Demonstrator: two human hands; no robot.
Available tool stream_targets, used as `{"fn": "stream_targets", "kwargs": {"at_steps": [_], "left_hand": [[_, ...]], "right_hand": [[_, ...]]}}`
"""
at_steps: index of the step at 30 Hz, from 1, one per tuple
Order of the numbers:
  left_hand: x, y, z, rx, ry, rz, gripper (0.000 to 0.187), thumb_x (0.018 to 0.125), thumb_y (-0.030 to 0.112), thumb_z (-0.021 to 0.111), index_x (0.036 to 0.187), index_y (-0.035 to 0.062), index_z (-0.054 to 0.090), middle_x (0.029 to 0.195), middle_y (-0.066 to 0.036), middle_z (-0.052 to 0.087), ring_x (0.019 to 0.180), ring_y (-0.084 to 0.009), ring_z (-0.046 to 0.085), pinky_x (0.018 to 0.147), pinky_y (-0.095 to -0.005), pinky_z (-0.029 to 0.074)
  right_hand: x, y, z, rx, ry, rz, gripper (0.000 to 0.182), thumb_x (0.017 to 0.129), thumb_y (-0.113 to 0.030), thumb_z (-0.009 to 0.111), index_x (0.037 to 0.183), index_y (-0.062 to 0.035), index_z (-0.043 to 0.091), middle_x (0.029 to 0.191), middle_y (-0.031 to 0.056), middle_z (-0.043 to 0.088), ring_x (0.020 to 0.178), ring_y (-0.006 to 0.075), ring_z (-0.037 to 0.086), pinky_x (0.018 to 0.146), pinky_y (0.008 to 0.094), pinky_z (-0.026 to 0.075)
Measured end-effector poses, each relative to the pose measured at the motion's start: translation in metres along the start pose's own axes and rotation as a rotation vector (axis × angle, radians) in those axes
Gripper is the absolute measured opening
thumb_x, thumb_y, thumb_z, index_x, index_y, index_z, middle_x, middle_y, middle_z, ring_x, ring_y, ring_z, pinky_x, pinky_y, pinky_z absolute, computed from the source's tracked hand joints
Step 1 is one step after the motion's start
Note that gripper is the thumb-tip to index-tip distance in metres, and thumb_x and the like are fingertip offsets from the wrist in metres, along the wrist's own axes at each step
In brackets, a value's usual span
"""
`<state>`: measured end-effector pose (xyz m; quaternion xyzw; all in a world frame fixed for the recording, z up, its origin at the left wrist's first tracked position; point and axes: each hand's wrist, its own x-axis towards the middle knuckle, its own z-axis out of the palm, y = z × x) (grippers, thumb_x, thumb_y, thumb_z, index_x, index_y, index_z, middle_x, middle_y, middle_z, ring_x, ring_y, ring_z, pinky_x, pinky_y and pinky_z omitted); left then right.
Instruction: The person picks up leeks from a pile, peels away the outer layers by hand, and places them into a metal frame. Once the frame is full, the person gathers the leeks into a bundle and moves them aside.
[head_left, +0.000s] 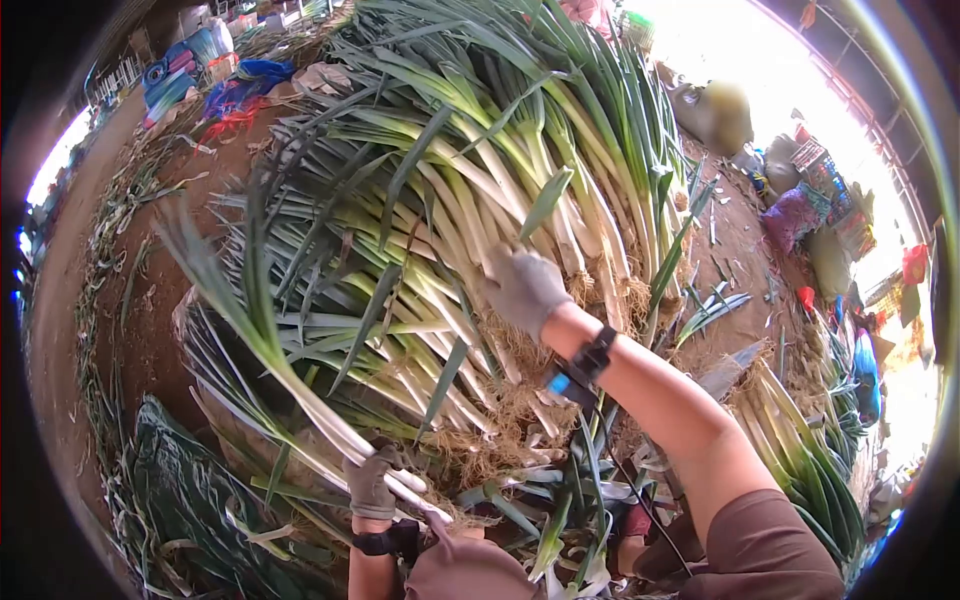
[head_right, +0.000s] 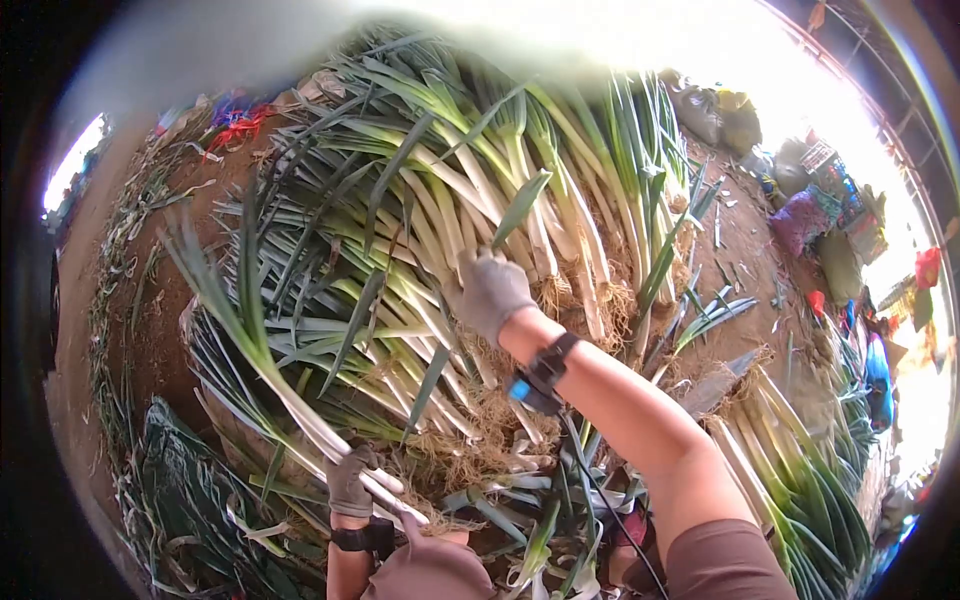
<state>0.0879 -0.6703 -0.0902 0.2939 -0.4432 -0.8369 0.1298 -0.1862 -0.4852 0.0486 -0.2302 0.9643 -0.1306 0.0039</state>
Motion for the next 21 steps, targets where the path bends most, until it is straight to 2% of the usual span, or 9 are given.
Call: {"fn": "stream_targets", "kwargs": {"at_steps": [1,4,7,11,14,16,17,20,21], "left_hand": [[-0.001,-0.001,-0.005,0.021,0.048,0.003,0.03,0.071,-0.001,0.059,0.101,-0.0002,0.054,0.081,-0.008,0.059,0.057,-0.0173,0.057,0.055,-0.0317,0.05],[0.021,-0.042,-0.051,0.043,0.219,0.017,0.026,0.072,0.0,0.06,0.097,0.0005,0.056,0.079,-0.008,0.058,0.058,-0.0171,0.057,0.055,-0.031,0.05],[0.034,-0.064,-0.076,0.132,0.441,-0.122,0.028,0.073,0.0,0.066,0.099,-0.0009,0.056,0.078,-0.007,0.058,0.062,-0.019,0.059,0.055,-0.0325,0.05],[0.037,-0.097,-0.114,0.152,0.574,-0.201,0.034,0.076,-0.001,0.069,0.108,-0.0005,0.055,0.088,-0.009,0.06,0.072,-0.0239,0.062,0.06,-0.037,0.052],[0.036,-0.107,-0.133,0.196,0.519,-0.23,0.038,0.079,-0.001,0.069,0.114,0.0004,0.055,0.095,-0.011,0.061,0.077,-0.0245,0.062,0.064,-0.0389,0.053],[0.035,-0.104,-0.132,0.22,0.483,-0.241,0.041,0.079,-0.001,0.068,0.118,0.0,0.054,0.099,-0.011,0.061,0.081,-0.0242,0.062,0.069,-0.0391,0.054],[0.033,-0.103,-0.128,0.223,0.484,-0.234,0.043,0.08,-0.001,0.068,0.12,-0.0005,0.053,0.102,-0.011,0.061,0.084,-0.024,0.062,0.072,-0.0388,0.054],[0.039,-0.109,-0.106,0.121,0.512,-0.112,0.055,0.078,0.001,0.07,0.128,-0.0022,0.051,0.111,-0.011,0.06,0.092,-0.0245,0.061,0.082,-0.037,0.052],[0.034,-0.1,-0.091,0.298,0.56,-0.028,0.064,0.077,0.001,0.071,0.136,-0.003,0.045,0.117,-0.013,0.058,0.096,-0.0252,0.06,0.086,-0.0357,0.051]], "right_hand": [[0.013,-0.001,0.003,-0.068,0.057,0.064,0.04,0.091,-0.036,0.061,0.107,0.0008,0.061,0.108,0.0201,0.065,0.101,0.0311,0.065,0.083,0.0409,0.053],[0.053,-0.022,0.0,-0.028,-0.289,0.255,0.058,0.091,-0.04,0.062,0.131,0.0002,0.051,0.125,0.0239,0.059,0.111,0.0332,0.062,0.088,0.0413,0.052],[0.097,-0.024,0.066,-0.34,-0.226,0.366,0.088,0.092,-0.036,0.061,0.153,0.004,0.01,0.133,0.0215,0.056,0.113,0.0365,0.061,0.087,0.0465,0.051],[0.115,-0.006,0.077,-0.328,-0.154,0.395,0.108,0.073,-0.048,0.074,0.148,0.0086,0.02,0.127,0.0256,0.059,0.114,0.0327,0.063,0.092,0.038,0.052],[0.108,-0.004,0.023,-0.144,-0.273,0.335,0.086,0.069,-0.037,0.074,0.137,0.0041,0.043,0.119,0.02,0.066,0.106,0.0297,0.067,0.09,0.0346,0.054],[0.119,0.002,0.007,-0.166,-0.382,0.254,0.071,0.069,-0.039,0.073,0.123,0.0044,0.058,0.113,0.0205,0.068,0.102,0.03,0.068,0.09,0.0349,0.054],[0.126,0.001,0.002,-0.172,-0.506,0.206,0.056,0.071,-0.037,0.071,0.107,0.0051,0.067,0.108,0.0223,0.069,0.099,0.0297,0.069,0.087,0.036,0.054],[0.122,0.009,0.012,-0.188,-0.445,0.08,0.051,0.076,-0.037,0.066,0.102,0.0061,0.069,0.103,0.0236,0.07,0.097,0.0309,0.069,0.083,0.0376,0.054],[0.128,0.017,0.033,-0.166,-0.417,0.135,0.05,0.078,-0.038,0.062,0.101,0.0064,0.069,0.103,0.0239,0.069,0.097,0.0319,0.069,0.083,0.0382,0.054]]}}
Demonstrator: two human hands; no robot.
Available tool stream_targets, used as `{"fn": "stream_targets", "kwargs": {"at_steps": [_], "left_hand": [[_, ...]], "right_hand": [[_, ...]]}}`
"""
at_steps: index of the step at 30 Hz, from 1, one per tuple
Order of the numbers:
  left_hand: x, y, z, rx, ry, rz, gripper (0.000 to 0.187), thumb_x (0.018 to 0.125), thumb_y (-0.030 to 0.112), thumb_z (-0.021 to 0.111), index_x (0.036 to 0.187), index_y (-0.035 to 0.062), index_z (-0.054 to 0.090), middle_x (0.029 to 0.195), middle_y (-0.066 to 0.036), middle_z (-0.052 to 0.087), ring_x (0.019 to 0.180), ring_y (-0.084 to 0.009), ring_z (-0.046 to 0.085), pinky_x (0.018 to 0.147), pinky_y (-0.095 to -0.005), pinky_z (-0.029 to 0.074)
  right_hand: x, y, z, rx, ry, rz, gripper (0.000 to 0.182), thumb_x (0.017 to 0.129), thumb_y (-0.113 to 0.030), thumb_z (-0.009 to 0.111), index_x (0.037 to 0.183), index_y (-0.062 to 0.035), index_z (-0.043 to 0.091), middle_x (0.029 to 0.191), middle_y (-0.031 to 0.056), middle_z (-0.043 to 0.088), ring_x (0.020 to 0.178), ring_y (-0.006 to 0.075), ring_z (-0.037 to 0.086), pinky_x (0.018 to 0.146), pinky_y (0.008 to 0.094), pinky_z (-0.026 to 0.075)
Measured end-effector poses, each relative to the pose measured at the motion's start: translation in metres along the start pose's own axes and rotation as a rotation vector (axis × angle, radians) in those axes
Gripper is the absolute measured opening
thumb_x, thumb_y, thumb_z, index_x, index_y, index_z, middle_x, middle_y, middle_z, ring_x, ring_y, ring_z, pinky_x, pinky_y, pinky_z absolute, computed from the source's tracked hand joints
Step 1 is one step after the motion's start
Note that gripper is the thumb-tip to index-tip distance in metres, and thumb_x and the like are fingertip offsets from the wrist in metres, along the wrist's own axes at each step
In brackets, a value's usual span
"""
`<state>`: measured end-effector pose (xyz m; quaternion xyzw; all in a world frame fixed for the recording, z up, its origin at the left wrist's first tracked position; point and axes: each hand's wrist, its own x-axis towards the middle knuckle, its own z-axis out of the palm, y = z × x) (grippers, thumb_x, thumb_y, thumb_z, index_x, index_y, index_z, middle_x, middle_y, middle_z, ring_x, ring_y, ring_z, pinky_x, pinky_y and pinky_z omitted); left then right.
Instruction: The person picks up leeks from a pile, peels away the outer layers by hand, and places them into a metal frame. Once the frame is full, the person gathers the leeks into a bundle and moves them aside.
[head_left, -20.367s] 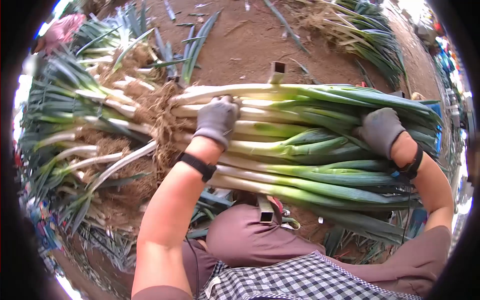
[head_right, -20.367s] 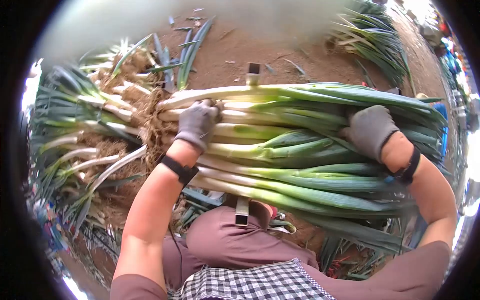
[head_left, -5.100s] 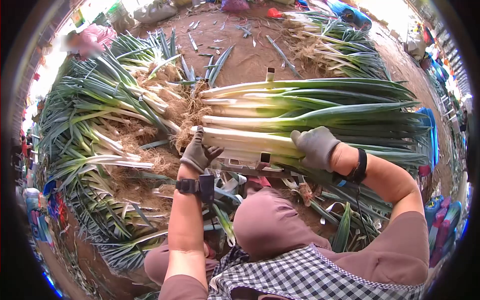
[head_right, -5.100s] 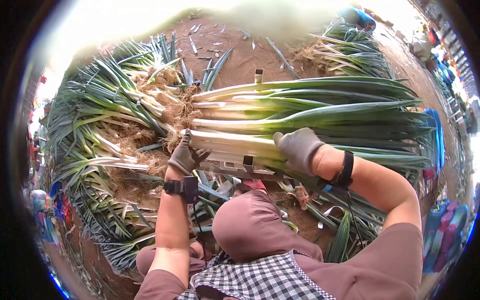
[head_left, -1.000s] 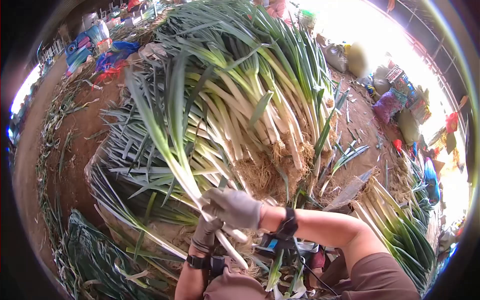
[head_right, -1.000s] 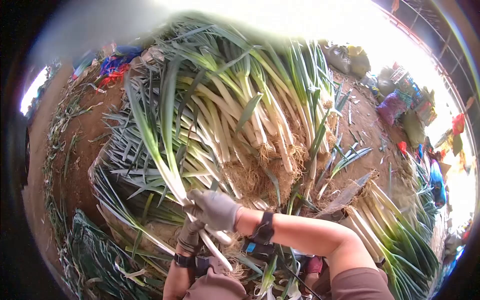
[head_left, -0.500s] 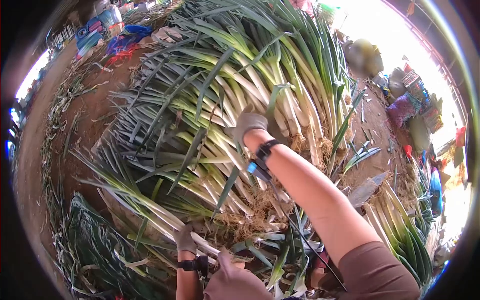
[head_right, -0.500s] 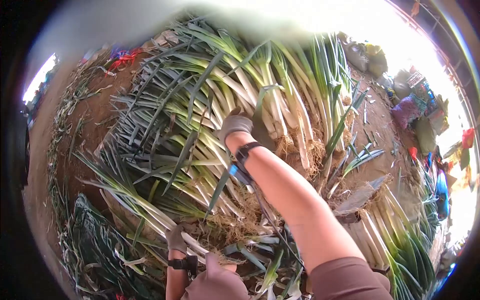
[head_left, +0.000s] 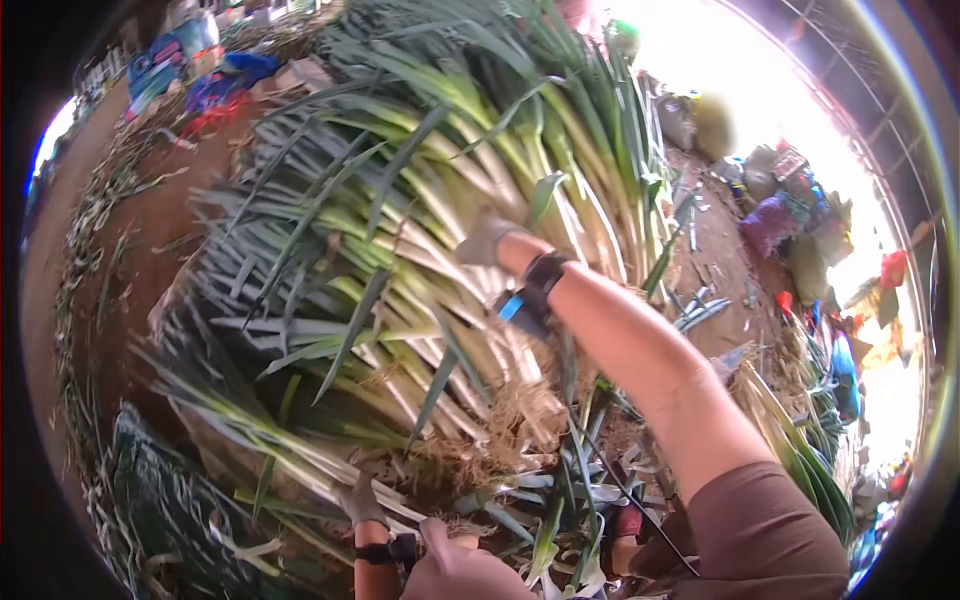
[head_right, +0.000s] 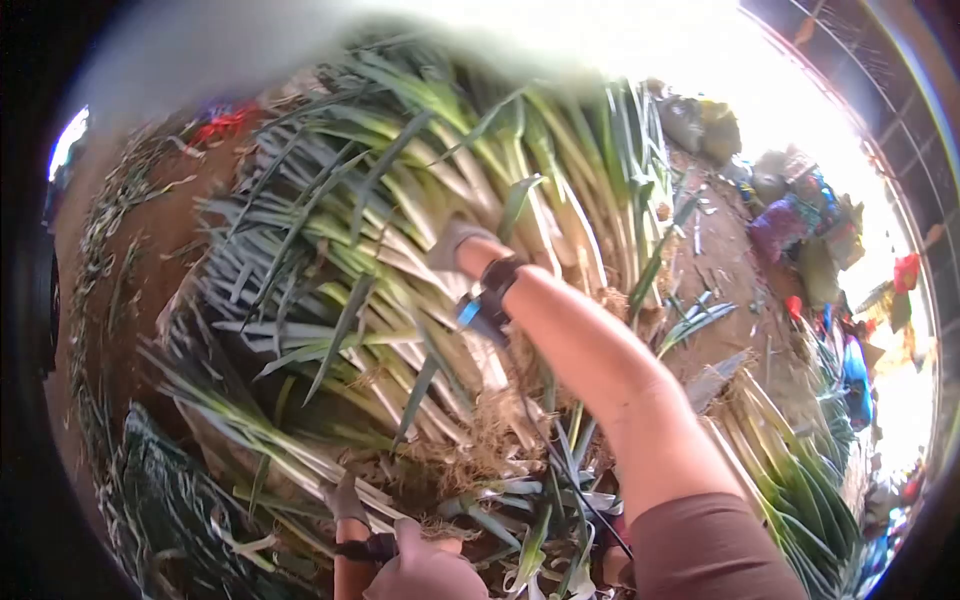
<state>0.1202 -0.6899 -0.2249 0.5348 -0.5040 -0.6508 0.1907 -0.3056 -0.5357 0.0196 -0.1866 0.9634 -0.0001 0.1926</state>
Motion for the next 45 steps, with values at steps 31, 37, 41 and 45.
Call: {"fn": "stream_targets", "kwargs": {"at_steps": [31,37,41,45], "left_hand": [[-0.075,0.08,0.111,0.529,-0.632,0.045,0.018,0.089,0.014,0.066,0.102,0.0007,0.067,0.08,0.0,0.064,0.068,-0.007,0.054,0.059,-0.0247,0.043],[-0.096,0.095,0.134,0.548,-0.69,0.096,0.017,0.091,0.013,0.067,0.103,0.0005,0.067,0.081,0.001,0.065,0.066,-0.0045,0.05,0.057,-0.021,0.039],[-0.114,0.116,0.152,0.483,-0.756,0.199,0.02,0.089,0.012,0.069,0.104,-0.0012,0.065,0.086,-0.001,0.066,0.068,-0.0043,0.052,0.058,-0.0202,0.041],[-0.158,0.176,0.18,0.409,-0.984,0.31,0.031,0.092,0.021,0.067,0.108,-0.0051,0.062,0.091,-0.008,0.068,0.085,-0.0149,0.066,0.079,-0.0278,0.053]], "right_hand": [[-0.048,0.339,0.056,0.836,0.497,0.577,0.075,0.061,-0.056,0.079,0.104,0.0041,0.069,0.101,0.0219,0.069,0.095,0.0309,0.068,0.085,0.0355,0.052],[-0.058,0.354,0.038,0.778,0.425,0.452,0.064,0.065,-0.048,0.076,0.101,0.0048,0.069,0.091,0.0179,0.071,0.082,0.0248,0.069,0.069,0.0334,0.055],[-0.066,0.314,-0.013,0.848,0.353,0.413,0.038,0.075,-0.032,0.07,0.094,0.0002,0.062,0.077,0.0088,0.061,0.062,0.0172,0.057,0.053,0.0276,0.049],[-0.11,0.23,-0.08,0.971,0.373,0.088,0.041,0.065,-0.034,0.079,0.081,0.002,0.067,0.068,0.0058,0.061,0.057,0.0154,0.056,0.05,0.0283,0.046]]}}
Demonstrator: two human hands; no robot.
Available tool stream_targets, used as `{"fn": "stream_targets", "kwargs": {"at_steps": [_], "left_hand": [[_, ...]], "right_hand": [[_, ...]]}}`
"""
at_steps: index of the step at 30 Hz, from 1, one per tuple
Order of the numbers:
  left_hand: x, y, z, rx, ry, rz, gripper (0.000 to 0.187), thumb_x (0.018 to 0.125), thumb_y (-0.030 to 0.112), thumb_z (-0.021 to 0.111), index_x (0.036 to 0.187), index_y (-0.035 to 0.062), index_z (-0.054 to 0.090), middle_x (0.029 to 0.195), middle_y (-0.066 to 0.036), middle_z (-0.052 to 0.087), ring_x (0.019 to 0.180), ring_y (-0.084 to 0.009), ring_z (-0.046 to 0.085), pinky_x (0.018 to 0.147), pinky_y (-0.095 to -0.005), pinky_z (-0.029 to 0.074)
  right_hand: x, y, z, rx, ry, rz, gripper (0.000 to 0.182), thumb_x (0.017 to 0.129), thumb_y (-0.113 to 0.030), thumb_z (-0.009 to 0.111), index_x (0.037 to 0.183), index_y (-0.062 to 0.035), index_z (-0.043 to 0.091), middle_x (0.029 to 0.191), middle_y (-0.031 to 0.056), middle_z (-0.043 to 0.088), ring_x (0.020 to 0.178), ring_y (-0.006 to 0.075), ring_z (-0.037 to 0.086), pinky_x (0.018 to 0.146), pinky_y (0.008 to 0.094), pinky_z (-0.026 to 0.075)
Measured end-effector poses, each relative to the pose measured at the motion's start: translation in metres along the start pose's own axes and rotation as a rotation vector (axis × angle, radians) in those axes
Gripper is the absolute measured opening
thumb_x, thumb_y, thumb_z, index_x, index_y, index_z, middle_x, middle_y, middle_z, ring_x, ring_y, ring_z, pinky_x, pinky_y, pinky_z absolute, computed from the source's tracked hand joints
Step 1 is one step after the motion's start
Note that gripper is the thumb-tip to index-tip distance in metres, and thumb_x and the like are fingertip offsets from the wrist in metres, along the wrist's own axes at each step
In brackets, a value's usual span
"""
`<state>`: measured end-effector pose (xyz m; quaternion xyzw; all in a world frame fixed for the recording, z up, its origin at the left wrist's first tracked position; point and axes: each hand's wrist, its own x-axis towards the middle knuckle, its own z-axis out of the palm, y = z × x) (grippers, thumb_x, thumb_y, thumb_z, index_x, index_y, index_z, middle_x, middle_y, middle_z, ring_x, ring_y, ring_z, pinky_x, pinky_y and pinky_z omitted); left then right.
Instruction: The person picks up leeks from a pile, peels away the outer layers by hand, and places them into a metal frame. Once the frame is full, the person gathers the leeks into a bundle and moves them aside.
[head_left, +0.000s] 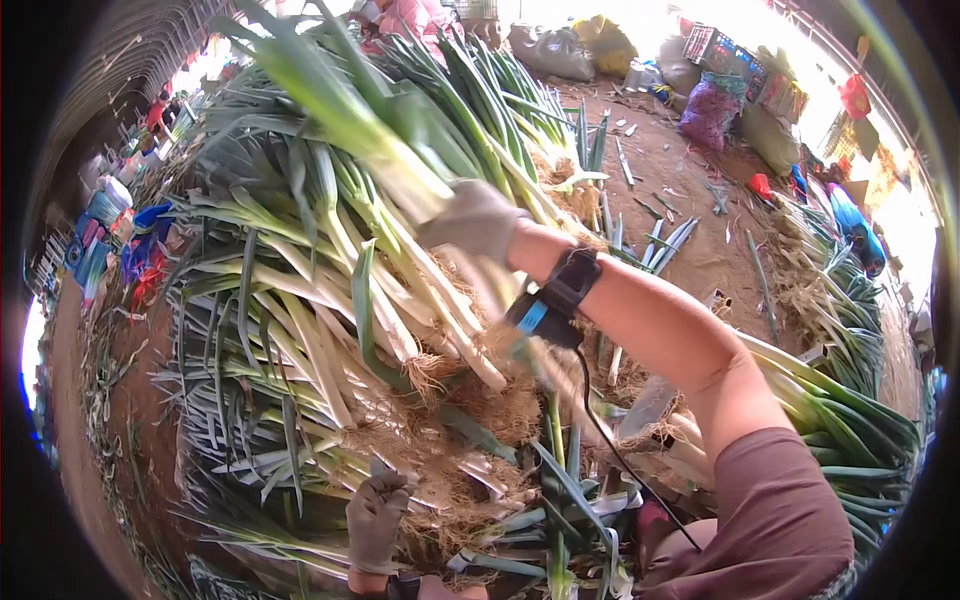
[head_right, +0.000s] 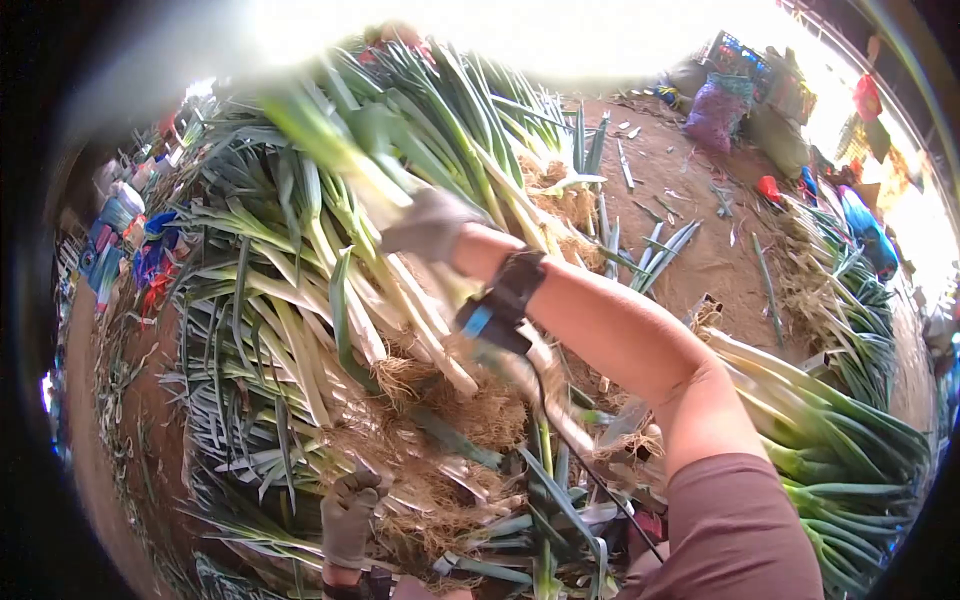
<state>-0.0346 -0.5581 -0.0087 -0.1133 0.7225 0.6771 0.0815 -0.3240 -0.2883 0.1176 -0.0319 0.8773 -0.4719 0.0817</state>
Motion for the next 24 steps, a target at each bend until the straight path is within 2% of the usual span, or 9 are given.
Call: {"fn": "stream_targets", "kwargs": {"at_steps": [5,6,9,11,12,15,18,19,24], "left_hand": [[0.017,0.056,0.018,-0.281,-0.173,0.224,0.062,0.088,0.05,0.069,0.119,-0.0016,0.053,0.099,-0.007,0.064,0.085,-0.0189,0.065,0.079,-0.0302,0.054],[0.016,0.052,0.018,-0.201,-0.158,0.268,0.054,0.087,0.039,0.067,0.12,-0.0014,0.052,0.1,-0.007,0.063,0.085,-0.0188,0.063,0.078,-0.0311,0.053],[0.025,-0.004,0.006,0.356,-0.062,0.658,0.039,0.083,0.005,0.061,0.119,-0.002,0.049,0.102,-0.008,0.058,0.085,-0.0187,0.058,0.078,-0.0326,0.05],[0.025,-0.012,0.005,0.15,0.028,0.535,0.038,0.079,0.003,0.06,0.116,0.0002,0.051,0.102,-0.008,0.056,0.081,-0.02,0.057,0.078,-0.0346,0.05],[0.012,-0.012,0.008,-0.313,0.12,0.126,0.042,0.076,0.003,0.059,0.117,0.003,0.052,0.101,-0.007,0.056,0.077,-0.0204,0.055,0.077,-0.0368,0.051],[-0.011,0.004,-0.011,-0.621,0.258,0.085,0.052,0.071,0.008,0.06,0.122,0.0075,0.049,0.099,-0.006,0.055,0.08,-0.0189,0.055,0.077,-0.0333,0.049],[-0.031,-0.03,-0.056,-0.475,0.5,0.13,0.047,0.077,0.008,0.057,0.124,0.0086,0.048,0.102,-0.006,0.054,0.088,-0.0191,0.055,0.081,-0.0358,0.048],[-0.04,-0.078,-0.082,-0.085,0.57,0.259,0.045,0.079,0.014,0.059,0.123,0.007,0.05,0.108,-0.006,0.054,0.093,-0.0191,0.052,0.085,-0.0348,0.046],[-0.05,-0.129,-0.119,0.04,0.709,0.078,0.038,0.085,0.023,0.06,0.117,0.0036,0.054,0.111,-0.006,0.053,0.097,-0.0188,0.05,0.09,-0.0335,0.041]], "right_hand": [[-0.084,-0.086,0.067,0.243,-0.221,-0.111,0.036,0.066,-0.028,0.079,0.079,0.0047,0.072,0.072,0.0128,0.069,0.063,0.022,0.066,0.063,0.0334,0.055],[-0.071,-0.07,0.116,0.43,-0.264,-0.142,0.039,0.068,-0.024,0.077,0.088,0.009,0.068,0.076,0.0151,0.069,0.068,0.0235,0.068,0.066,0.0336,0.056],[-0.097,-0.08,0.151,0.083,-0.347,-0.168,0.062,0.075,-0.03,0.076,0.11,0.0133,0.05,0.096,0.026,0.066,0.089,0.0328,0.068,0.08,0.0382,0.055],[-0.098,-0.087,0.143,-0.17,-0.553,-0.351,0.067,0.08,-0.043,0.075,0.116,0.008,0.052,0.095,0.0241,0.066,0.09,0.0357,0.067,0.082,0.0405,0.054],[-0.1,-0.095,0.126,-0.255,-0.657,-0.363,0.051,0.086,-0.045,0.07,0.113,-0.002,0.06,0.099,0.0187,0.068,0.091,0.0331,0.067,0.084,0.0403,0.053],[-0.055,-0.062,0.098,-0.297,-0.203,-0.578,0.031,0.093,-0.041,0.061,0.1,-0.0119,0.07,0.095,0.01,0.07,0.079,0.0281,0.068,0.077,0.0437,0.054],[0.019,-0.034,0.026,-0.515,0.162,-0.25,0.037,0.091,-0.042,0.059,0.108,-0.0096,0.067,0.097,0.0167,0.071,0.088,0.0302,0.069,0.078,0.0404,0.054],[0.051,0.003,0.018,-0.379,0.332,-0.159,0.042,0.091,-0.043,0.059,0.114,-0.0085,0.065,0.103,0.0159,0.07,0.093,0.0303,0.069,0.082,0.0408,0.054],[0.118,0.084,0.002,-0.536,0.149,0.199,0.087,0.087,-0.058,0.06,0.141,0.0063,0.037,0.124,0.0258,0.061,0.115,0.0331,0.062,0.098,0.0395,0.048]]}}
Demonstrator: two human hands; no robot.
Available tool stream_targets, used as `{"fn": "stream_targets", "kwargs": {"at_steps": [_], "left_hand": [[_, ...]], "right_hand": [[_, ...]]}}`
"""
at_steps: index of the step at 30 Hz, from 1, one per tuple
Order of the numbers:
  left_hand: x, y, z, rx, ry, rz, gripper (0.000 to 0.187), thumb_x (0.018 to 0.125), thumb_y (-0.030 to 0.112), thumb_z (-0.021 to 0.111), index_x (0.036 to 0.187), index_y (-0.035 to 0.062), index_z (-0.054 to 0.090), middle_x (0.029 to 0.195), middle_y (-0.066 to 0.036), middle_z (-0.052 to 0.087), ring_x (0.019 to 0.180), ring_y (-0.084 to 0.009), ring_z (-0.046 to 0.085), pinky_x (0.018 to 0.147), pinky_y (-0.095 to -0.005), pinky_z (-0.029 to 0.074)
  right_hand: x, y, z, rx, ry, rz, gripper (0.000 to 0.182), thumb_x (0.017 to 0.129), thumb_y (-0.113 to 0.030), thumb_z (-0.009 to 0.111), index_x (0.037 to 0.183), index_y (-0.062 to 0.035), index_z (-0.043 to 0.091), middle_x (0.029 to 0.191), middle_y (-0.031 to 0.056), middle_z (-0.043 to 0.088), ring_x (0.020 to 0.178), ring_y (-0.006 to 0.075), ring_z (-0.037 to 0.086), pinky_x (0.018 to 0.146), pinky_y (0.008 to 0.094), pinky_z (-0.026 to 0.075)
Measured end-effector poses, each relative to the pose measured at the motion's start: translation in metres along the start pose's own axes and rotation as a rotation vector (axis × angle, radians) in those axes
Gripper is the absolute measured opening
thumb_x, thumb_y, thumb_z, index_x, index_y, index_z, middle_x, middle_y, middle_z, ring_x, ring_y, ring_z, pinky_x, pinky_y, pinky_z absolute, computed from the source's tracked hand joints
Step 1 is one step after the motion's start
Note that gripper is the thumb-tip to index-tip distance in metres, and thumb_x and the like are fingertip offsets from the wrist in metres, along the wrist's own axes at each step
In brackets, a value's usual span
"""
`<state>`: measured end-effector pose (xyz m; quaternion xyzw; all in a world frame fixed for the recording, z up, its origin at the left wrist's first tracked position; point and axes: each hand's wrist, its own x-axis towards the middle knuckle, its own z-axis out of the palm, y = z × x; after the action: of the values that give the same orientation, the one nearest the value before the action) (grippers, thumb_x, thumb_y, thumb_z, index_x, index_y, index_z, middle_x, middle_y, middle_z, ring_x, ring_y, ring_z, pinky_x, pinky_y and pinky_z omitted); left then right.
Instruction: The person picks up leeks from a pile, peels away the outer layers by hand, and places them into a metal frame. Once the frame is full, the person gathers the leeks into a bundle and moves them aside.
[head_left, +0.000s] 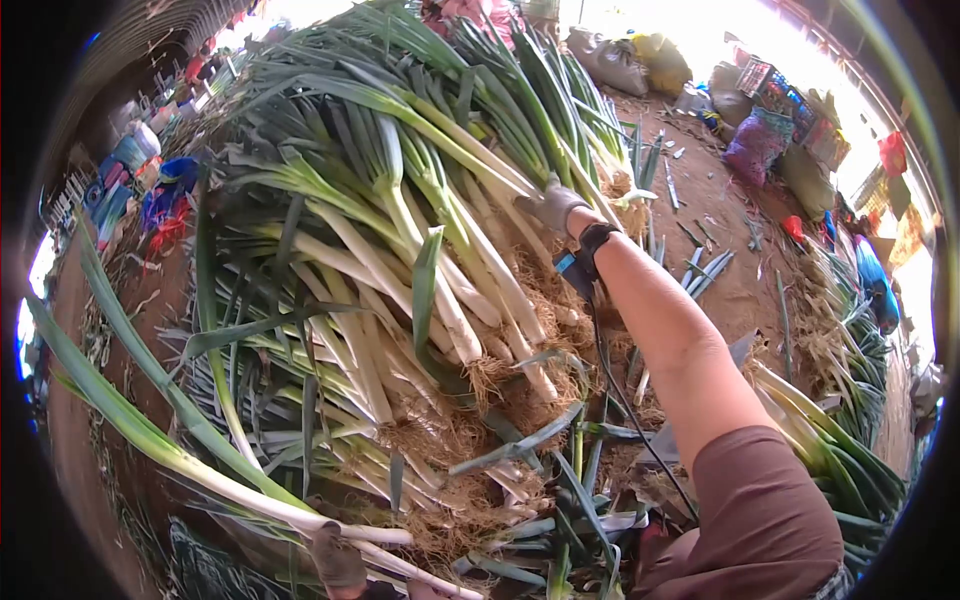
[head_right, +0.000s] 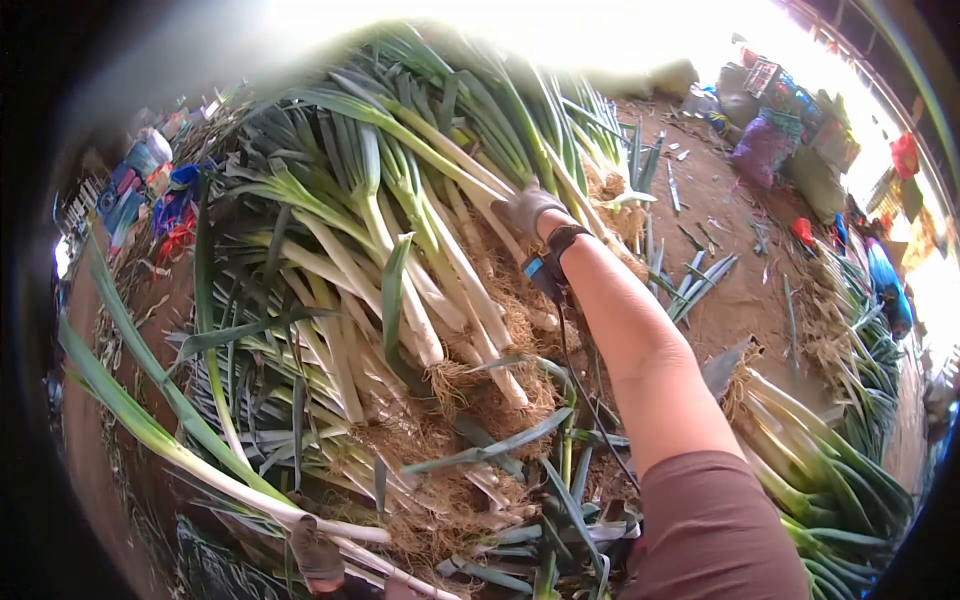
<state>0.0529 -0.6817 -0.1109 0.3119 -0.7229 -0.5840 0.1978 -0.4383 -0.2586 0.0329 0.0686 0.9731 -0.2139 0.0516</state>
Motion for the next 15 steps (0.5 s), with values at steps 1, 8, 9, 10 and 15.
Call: {"fn": "stream_targets", "kwargs": {"at_steps": [1,8,9,10,15], "left_hand": [[-0.001,0.003,0.007,-0.045,0.069,-0.036,0.035,0.084,0.024,0.061,0.113,0.0047,0.055,0.107,-0.005,0.053,0.095,-0.0187,0.051,0.087,-0.0334,0.041],[0.022,-0.041,-0.017,-0.34,0.09,-0.508,0.017,0.082,0.022,0.061,0.09,0.008,0.055,0.086,-0.001,0.045,0.083,-0.0167,0.047,0.076,-0.0307,0.041],[0.022,-0.045,-0.019,-0.386,0.125,-0.603,0.019,0.082,0.023,0.061,0.09,0.0072,0.055,0.082,-0.001,0.043,0.078,-0.0166,0.046,0.073,-0.0298,0.041],[0.022,-0.053,-0.021,-0.373,0.127,-0.589,0.019,0.083,0.024,0.061,0.09,0.0071,0.055,0.083,-0.001,0.044,0.079,-0.0167,0.047,0.073,-0.0302,0.041],[0.027,-0.121,-0.037,-0.446,0.032,-0.591,0.027,0.082,0.032,0.064,0.095,0.0105,0.054,0.089,-0.005,0.053,0.082,-0.0238,0.055,0.076,-0.0394,0.047]], "right_hand": [[0.008,-0.007,0.009,0.024,-0.111,0.029,0.09,0.086,-0.063,0.061,0.138,0.0061,0.039,0.125,0.0233,0.061,0.113,0.0318,0.063,0.096,0.0381,0.048],[0.018,-0.007,-0.057,-0.294,0.061,-0.145,0.035,0.088,-0.036,0.059,0.105,-0.0071,0.069,0.087,0.0137,0.069,0.074,0.0216,0.068,0.066,0.0336,0.055],[0.018,-0.005,-0.081,-0.194,0.176,-0.145,0.041,0.082,-0.043,0.068,0.108,-0.012,0.067,0.077,0.0076,0.069,0.068,0.0213,0.066,0.064,0.0342,0.055],[0.002,-0.008,-0.105,-0.207,0.284,-0.177,0.039,0.082,-0.042,0.068,0.108,-0.0127,0.067,0.077,0.0064,0.069,0.067,0.0192,0.066,0.061,0.0325,0.054],[-0.015,0.027,-0.109,-0.086,0.334,-0.066,0.032,0.086,-0.034,0.067,0.108,-0.0117,0.066,0.072,0.0007,0.06,0.055,0.0092,0.054,0.045,0.021,0.047]]}}
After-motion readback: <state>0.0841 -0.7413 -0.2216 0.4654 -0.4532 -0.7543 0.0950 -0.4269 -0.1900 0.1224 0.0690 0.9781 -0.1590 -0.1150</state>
